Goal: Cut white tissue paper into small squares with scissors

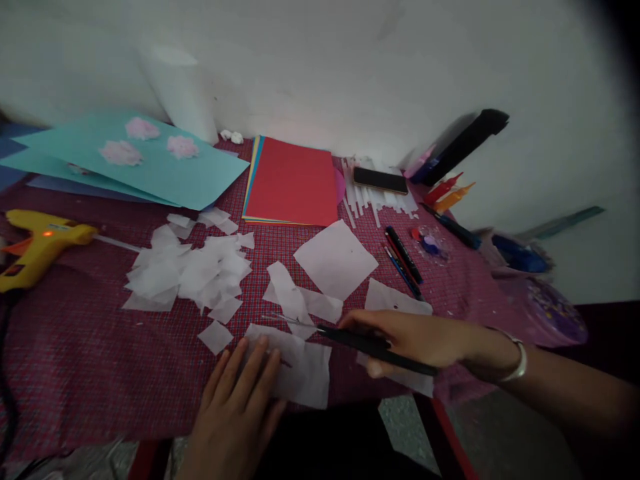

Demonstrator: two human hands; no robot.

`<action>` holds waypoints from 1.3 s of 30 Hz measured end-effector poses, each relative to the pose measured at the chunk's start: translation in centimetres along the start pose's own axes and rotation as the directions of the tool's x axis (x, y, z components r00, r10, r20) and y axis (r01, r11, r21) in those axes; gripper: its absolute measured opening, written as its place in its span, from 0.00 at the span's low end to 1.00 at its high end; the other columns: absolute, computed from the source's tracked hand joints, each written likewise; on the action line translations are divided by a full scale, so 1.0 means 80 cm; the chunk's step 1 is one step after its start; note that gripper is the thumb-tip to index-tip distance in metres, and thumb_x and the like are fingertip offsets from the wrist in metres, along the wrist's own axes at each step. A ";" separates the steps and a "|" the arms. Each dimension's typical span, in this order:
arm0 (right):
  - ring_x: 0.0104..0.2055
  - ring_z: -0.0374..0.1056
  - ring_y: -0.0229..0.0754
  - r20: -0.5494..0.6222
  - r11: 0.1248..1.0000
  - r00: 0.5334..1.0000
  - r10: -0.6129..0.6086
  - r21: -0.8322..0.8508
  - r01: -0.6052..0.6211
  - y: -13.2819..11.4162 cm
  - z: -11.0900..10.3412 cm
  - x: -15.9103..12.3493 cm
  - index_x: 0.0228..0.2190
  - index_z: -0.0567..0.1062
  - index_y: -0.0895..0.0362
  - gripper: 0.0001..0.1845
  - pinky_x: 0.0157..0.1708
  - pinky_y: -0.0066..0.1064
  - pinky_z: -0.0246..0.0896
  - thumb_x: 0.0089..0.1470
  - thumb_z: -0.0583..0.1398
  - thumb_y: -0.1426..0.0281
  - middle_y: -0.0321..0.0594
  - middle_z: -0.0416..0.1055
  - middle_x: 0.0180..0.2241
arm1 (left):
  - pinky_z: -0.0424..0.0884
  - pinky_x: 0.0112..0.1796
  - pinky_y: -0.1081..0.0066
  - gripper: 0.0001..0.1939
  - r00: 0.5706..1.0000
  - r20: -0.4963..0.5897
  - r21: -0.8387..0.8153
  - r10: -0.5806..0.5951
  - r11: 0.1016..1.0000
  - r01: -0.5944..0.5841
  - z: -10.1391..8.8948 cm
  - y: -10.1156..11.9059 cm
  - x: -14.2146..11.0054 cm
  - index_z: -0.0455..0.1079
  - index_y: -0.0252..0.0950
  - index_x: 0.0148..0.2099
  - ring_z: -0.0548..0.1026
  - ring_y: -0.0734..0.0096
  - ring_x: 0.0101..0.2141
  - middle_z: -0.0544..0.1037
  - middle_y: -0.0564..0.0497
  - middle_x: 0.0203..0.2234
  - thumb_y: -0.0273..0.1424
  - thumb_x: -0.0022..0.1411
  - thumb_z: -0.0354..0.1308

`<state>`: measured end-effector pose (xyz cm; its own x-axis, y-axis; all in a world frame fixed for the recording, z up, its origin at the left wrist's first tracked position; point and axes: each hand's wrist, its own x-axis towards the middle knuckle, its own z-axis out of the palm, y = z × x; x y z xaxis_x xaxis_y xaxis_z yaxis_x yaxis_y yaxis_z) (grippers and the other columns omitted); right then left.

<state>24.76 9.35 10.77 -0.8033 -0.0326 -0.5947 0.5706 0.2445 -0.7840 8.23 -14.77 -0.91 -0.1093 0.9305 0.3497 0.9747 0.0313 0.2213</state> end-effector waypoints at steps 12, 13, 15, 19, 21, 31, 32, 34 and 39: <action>0.30 0.55 0.35 0.085 0.967 0.979 0.188 0.160 -0.199 0.091 0.042 -0.103 0.44 0.67 0.60 0.24 0.28 0.26 0.54 0.53 0.60 0.55 0.35 0.61 0.31 | 0.60 0.52 0.69 0.11 0.982 -0.126 -0.195 0.142 0.967 -0.165 -0.015 0.028 -0.018 0.74 0.38 0.45 0.73 0.70 0.42 0.79 0.52 0.38 0.25 0.60 0.56; 0.29 0.55 0.35 0.098 0.967 0.977 0.188 0.154 -0.202 0.089 0.042 -0.098 0.44 0.67 0.61 0.24 0.28 0.26 0.54 0.53 0.60 0.56 0.35 0.61 0.31 | 0.60 0.52 0.69 0.11 0.983 -0.099 -0.176 0.158 0.969 -0.173 -0.013 0.031 -0.014 0.74 0.38 0.46 0.72 0.69 0.43 0.79 0.52 0.39 0.27 0.61 0.56; 0.30 0.55 0.34 0.119 0.973 0.977 0.176 0.126 -0.191 0.083 0.039 -0.086 0.44 0.67 0.61 0.24 0.28 0.25 0.54 0.51 0.62 0.58 0.36 0.61 0.32 | 0.59 0.51 0.68 0.13 0.986 -0.062 -0.141 0.154 0.977 -0.162 -0.007 0.035 -0.007 0.73 0.42 0.48 0.72 0.68 0.44 0.79 0.52 0.41 0.34 0.62 0.55; 0.29 0.55 0.34 0.149 0.980 0.973 0.175 0.067 -0.187 0.069 0.036 -0.063 0.43 0.67 0.62 0.24 0.26 0.24 0.54 0.48 0.64 0.59 0.35 0.61 0.32 | 0.53 0.54 0.67 0.18 0.995 0.020 -0.127 0.094 0.988 -0.090 0.007 0.041 -0.009 0.70 0.51 0.52 0.71 0.68 0.46 0.78 0.55 0.45 0.43 0.61 0.54; 0.29 0.55 0.34 0.154 0.978 0.969 0.191 0.059 -0.202 0.064 0.037 -0.055 0.42 0.68 0.61 0.25 0.25 0.24 0.53 0.47 0.65 0.59 0.35 0.61 0.31 | 0.51 0.55 0.68 0.18 0.995 0.050 -0.143 0.085 0.987 -0.077 0.010 0.042 -0.013 0.69 0.52 0.53 0.70 0.68 0.47 0.78 0.56 0.45 0.43 0.61 0.55; 0.28 0.54 0.32 0.137 0.941 0.976 0.171 0.271 -0.203 0.071 0.059 -0.047 0.42 0.67 0.60 0.22 0.24 0.24 0.51 0.49 0.64 0.60 0.33 0.60 0.30 | 0.56 0.55 0.67 0.14 0.993 -0.042 -0.161 0.108 0.980 -0.114 0.003 0.033 -0.018 0.72 0.48 0.50 0.68 0.66 0.48 0.76 0.53 0.41 0.38 0.62 0.55; 0.28 0.54 0.32 0.130 0.933 0.977 0.171 0.297 -0.203 0.074 0.061 -0.047 0.42 0.67 0.59 0.22 0.24 0.23 0.50 0.49 0.65 0.60 0.33 0.60 0.29 | 0.57 0.54 0.67 0.14 0.992 -0.037 -0.153 0.123 0.980 -0.127 0.001 0.031 -0.019 0.72 0.47 0.50 0.69 0.66 0.48 0.76 0.53 0.41 0.36 0.62 0.55; 0.27 0.53 0.31 0.114 0.922 0.975 0.193 0.319 -0.220 0.080 0.064 -0.048 0.40 0.68 0.59 0.22 0.23 0.23 0.48 0.48 0.65 0.60 0.32 0.60 0.28 | 0.58 0.54 0.67 0.14 0.990 -0.016 -0.139 0.143 0.980 -0.144 0.000 0.028 -0.020 0.72 0.45 0.50 0.69 0.66 0.48 0.76 0.52 0.41 0.34 0.63 0.55; 0.25 0.52 0.30 0.123 0.935 0.969 0.214 0.263 -0.240 0.072 0.060 -0.050 0.40 0.67 0.60 0.21 0.21 0.22 0.48 0.49 0.64 0.61 0.31 0.59 0.27 | 0.55 0.56 0.68 0.12 0.986 -0.033 -0.142 0.163 0.976 -0.166 0.000 0.027 -0.014 0.73 0.42 0.48 0.69 0.68 0.45 0.77 0.54 0.39 0.33 0.65 0.52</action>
<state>32.08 6.21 7.79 -0.6353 -0.0983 -0.7660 0.7707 -0.0186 -0.6369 10.42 -15.77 -0.81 0.0446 0.9105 0.4112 0.9416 -0.1758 0.2873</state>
